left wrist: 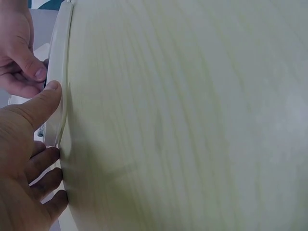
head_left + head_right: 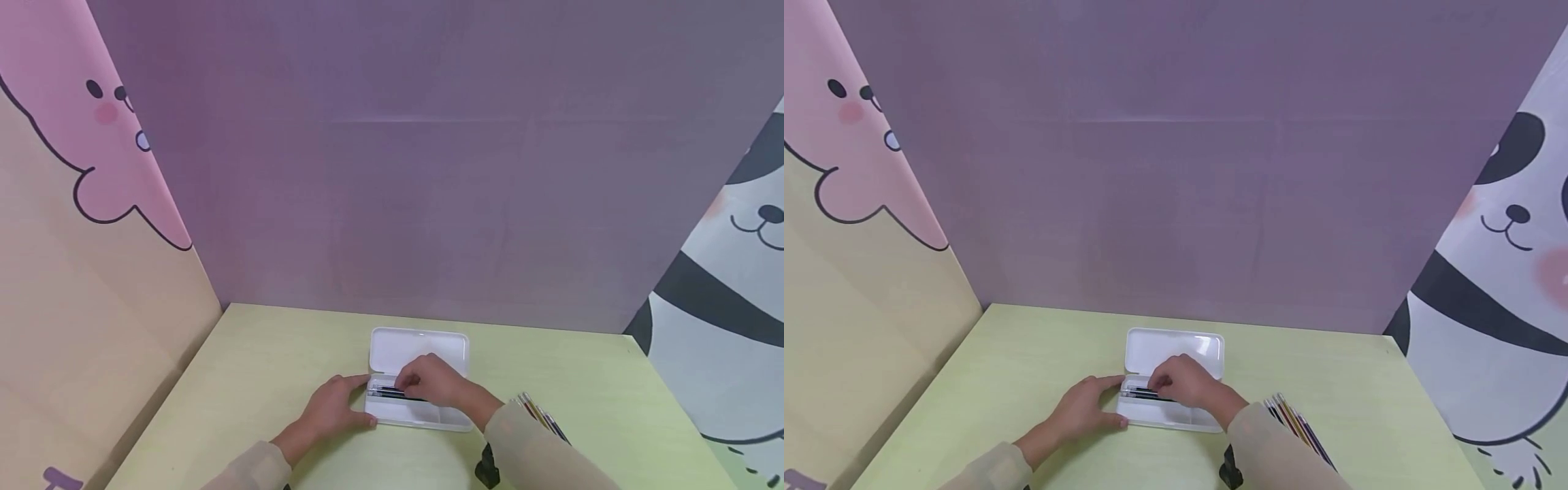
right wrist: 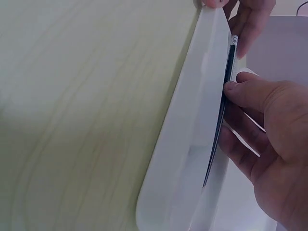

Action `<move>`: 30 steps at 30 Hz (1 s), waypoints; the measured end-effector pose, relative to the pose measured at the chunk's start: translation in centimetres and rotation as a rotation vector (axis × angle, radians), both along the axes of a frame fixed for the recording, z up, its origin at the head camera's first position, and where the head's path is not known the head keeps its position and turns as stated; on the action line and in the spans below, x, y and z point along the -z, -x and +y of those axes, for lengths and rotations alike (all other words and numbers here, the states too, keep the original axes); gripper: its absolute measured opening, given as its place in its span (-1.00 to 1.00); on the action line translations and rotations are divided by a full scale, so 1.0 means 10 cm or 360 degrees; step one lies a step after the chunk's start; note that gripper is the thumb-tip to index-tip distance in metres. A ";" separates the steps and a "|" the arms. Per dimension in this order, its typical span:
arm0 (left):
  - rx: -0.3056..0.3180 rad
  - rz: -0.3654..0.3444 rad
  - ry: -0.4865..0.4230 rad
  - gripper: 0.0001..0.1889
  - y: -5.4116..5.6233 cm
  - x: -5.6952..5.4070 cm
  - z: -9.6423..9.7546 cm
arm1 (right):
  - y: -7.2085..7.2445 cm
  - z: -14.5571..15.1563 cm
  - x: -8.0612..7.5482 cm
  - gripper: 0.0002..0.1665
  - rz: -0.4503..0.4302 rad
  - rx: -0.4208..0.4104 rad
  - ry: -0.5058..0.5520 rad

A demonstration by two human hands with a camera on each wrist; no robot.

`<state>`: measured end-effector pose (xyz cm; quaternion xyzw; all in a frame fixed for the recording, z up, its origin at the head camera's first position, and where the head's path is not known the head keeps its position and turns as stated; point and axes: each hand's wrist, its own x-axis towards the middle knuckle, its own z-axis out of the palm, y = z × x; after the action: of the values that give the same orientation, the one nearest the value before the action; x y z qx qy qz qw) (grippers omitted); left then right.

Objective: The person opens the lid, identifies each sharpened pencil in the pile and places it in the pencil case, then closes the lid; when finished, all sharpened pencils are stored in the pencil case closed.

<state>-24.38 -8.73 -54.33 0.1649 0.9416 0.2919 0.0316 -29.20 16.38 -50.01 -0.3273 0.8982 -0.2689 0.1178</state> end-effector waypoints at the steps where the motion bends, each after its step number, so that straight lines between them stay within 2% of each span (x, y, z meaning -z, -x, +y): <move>1: -0.0002 -0.0003 -0.0001 -0.09 0.00 0.00 0.00 | -0.01 0.00 0.00 -0.79 0.0008 0.0001 -0.0005; 11: 0.0002 0.0016 -0.0010 -0.09 0.00 0.01 -0.01 | -0.04 0.03 0.02 -0.79 0.0037 0.0065 -0.0017; 22: 0.0006 0.0015 -0.0005 -0.08 0.01 0.01 -0.01 | -0.08 0.01 -0.02 -0.78 0.0088 0.0106 -0.0043; 30: 0.0003 0.0007 -0.0008 -0.08 0.00 0.01 -0.01 | -0.09 0.06 -0.04 -0.81 0.0039 0.0113 -0.0010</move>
<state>-24.40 -8.82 -54.43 0.1665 0.9407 0.2941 0.0295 -28.25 16.96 -49.65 -0.2982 0.9114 -0.2661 0.0980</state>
